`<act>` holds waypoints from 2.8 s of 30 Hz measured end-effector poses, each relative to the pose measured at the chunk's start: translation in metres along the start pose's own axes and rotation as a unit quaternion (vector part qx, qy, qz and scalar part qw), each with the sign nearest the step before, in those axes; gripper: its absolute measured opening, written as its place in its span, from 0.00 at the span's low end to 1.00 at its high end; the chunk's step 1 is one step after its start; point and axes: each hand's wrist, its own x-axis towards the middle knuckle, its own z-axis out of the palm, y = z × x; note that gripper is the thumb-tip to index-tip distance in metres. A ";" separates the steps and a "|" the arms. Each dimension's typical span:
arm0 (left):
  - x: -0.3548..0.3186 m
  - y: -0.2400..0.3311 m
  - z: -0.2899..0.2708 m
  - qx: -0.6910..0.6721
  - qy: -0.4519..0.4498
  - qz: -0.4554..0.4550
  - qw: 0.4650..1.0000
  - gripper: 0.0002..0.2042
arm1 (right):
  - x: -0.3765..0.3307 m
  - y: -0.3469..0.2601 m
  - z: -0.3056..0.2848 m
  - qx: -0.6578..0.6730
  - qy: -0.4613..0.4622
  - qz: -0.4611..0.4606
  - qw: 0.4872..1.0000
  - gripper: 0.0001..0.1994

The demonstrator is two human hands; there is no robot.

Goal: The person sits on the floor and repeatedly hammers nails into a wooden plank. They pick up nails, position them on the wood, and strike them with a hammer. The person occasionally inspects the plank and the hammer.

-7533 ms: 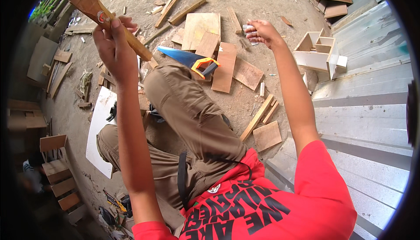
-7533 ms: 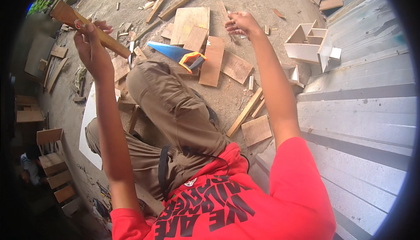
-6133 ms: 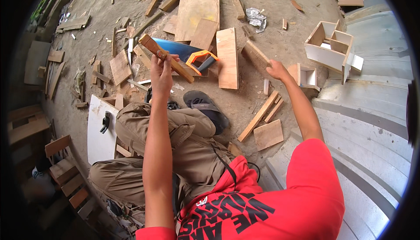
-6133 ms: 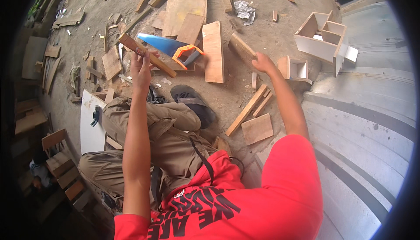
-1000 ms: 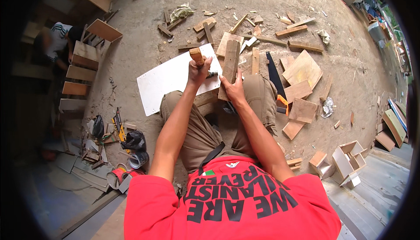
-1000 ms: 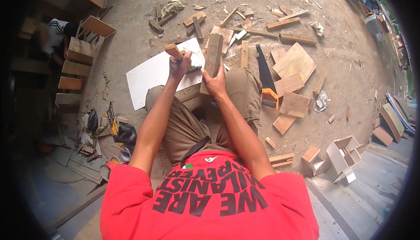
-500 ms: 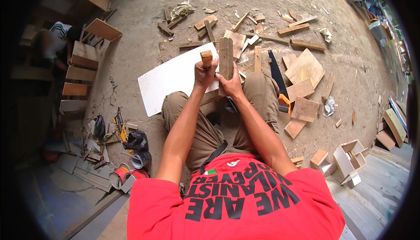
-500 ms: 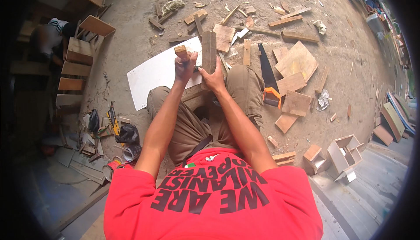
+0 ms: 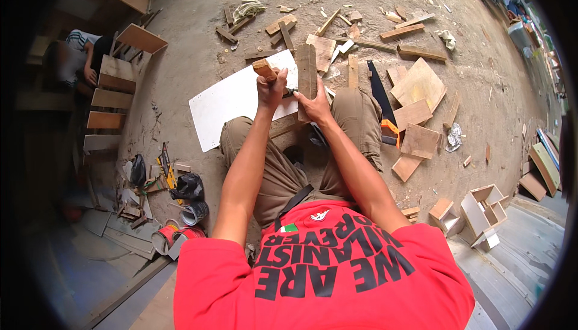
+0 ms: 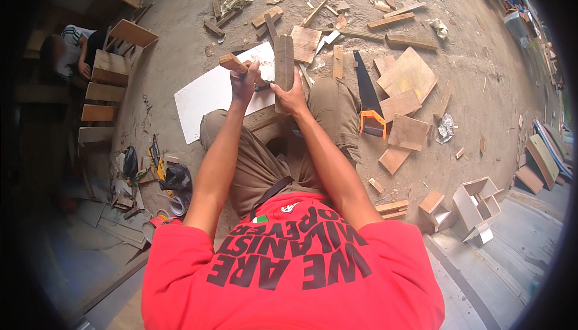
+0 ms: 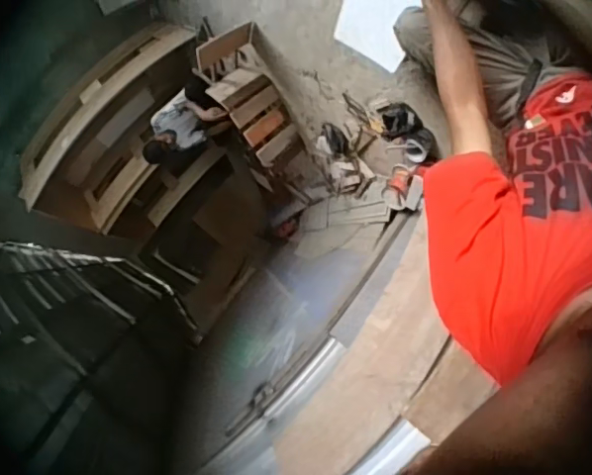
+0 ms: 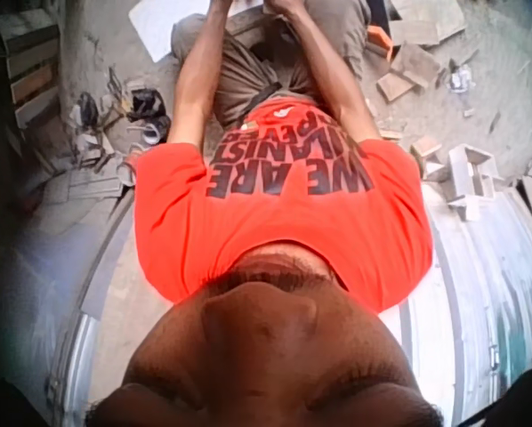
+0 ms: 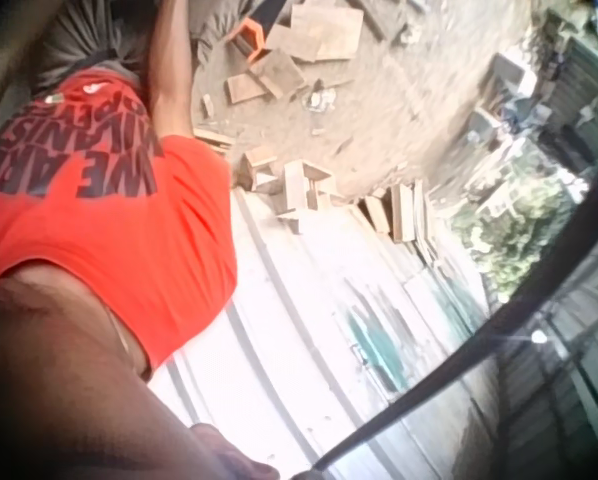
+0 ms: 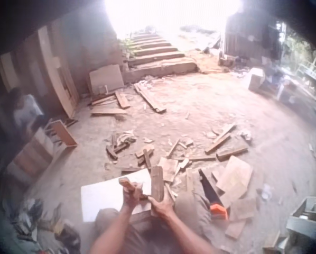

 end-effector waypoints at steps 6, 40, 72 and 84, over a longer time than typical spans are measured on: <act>0.000 0.000 -0.003 -0.031 -0.011 0.015 0.999 0.14 | -0.001 0.007 -0.001 -0.006 -0.022 -0.004 1.000 0.48; -0.004 -0.035 0.004 -0.044 -0.004 0.105 0.994 0.16 | -0.064 -0.286 -0.001 -0.319 -0.130 -0.241 0.907 0.35; 0.025 -0.095 -0.011 -0.143 -0.042 0.057 0.987 0.09 | -0.051 -0.274 -0.012 -0.424 -0.199 -0.108 0.877 0.26; 0.016 -0.067 -0.003 0.042 -0.027 0.106 0.993 0.09 | -0.052 -0.276 -0.011 -0.377 -0.192 -0.147 0.894 0.24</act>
